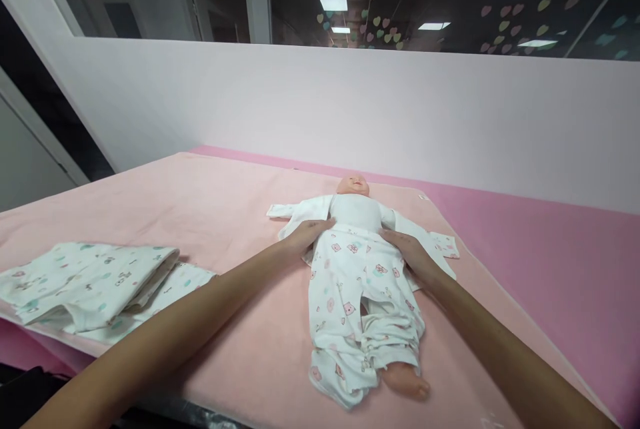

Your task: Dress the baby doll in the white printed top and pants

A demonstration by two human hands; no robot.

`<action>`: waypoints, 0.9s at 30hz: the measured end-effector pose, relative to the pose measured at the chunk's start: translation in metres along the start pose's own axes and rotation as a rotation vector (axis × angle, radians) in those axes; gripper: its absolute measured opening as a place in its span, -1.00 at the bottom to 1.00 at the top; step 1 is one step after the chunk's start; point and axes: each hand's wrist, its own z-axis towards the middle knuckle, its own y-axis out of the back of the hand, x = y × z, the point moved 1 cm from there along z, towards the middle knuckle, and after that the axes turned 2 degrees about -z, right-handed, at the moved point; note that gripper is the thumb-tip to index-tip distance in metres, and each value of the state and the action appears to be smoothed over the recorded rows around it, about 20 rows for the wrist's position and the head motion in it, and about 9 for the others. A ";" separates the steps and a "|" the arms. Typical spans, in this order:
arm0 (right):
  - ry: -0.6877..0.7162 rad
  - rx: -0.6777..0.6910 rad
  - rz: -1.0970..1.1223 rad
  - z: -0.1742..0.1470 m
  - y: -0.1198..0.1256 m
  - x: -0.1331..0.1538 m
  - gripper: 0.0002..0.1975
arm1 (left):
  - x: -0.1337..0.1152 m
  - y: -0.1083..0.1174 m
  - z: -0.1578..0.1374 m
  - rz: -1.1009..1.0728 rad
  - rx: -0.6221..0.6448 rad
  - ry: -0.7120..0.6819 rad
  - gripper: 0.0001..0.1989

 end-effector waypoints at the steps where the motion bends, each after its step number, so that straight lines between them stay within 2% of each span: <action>1: -0.004 0.005 0.106 -0.001 -0.002 -0.005 -0.63 | 0.005 -0.001 -0.001 -0.111 -0.002 0.051 -0.50; 5: 0.002 0.017 0.385 -0.007 -0.013 -0.005 -0.73 | 0.010 -0.009 -0.002 -0.396 0.004 0.160 -0.49; 10: -0.042 0.028 0.522 -0.010 -0.025 0.005 -0.67 | 0.016 -0.016 0.007 -0.617 0.160 0.190 -0.54; 13: -0.073 0.076 0.509 -0.008 -0.032 0.005 -0.60 | 0.020 -0.017 0.009 -0.639 0.212 0.203 -0.52; 16: -0.067 0.150 0.490 -0.006 -0.034 0.004 -0.56 | 0.019 -0.016 0.005 -0.612 0.200 0.223 -0.49; 20: -0.004 0.185 0.444 -0.002 -0.024 0.003 -0.66 | 0.016 -0.015 0.001 -0.533 0.152 0.220 -0.52; 22: 0.063 0.165 0.354 0.000 -0.015 0.003 -0.68 | 0.013 -0.013 0.002 -0.450 0.126 0.134 -0.57; 24: 0.144 0.142 0.206 -0.001 -0.008 0.006 -0.61 | 0.007 -0.009 0.003 -0.300 0.105 -0.031 -0.58; 27: 0.281 0.077 -0.083 -0.005 -0.003 0.016 -0.56 | -0.013 -0.004 0.001 0.087 0.065 -0.331 -0.52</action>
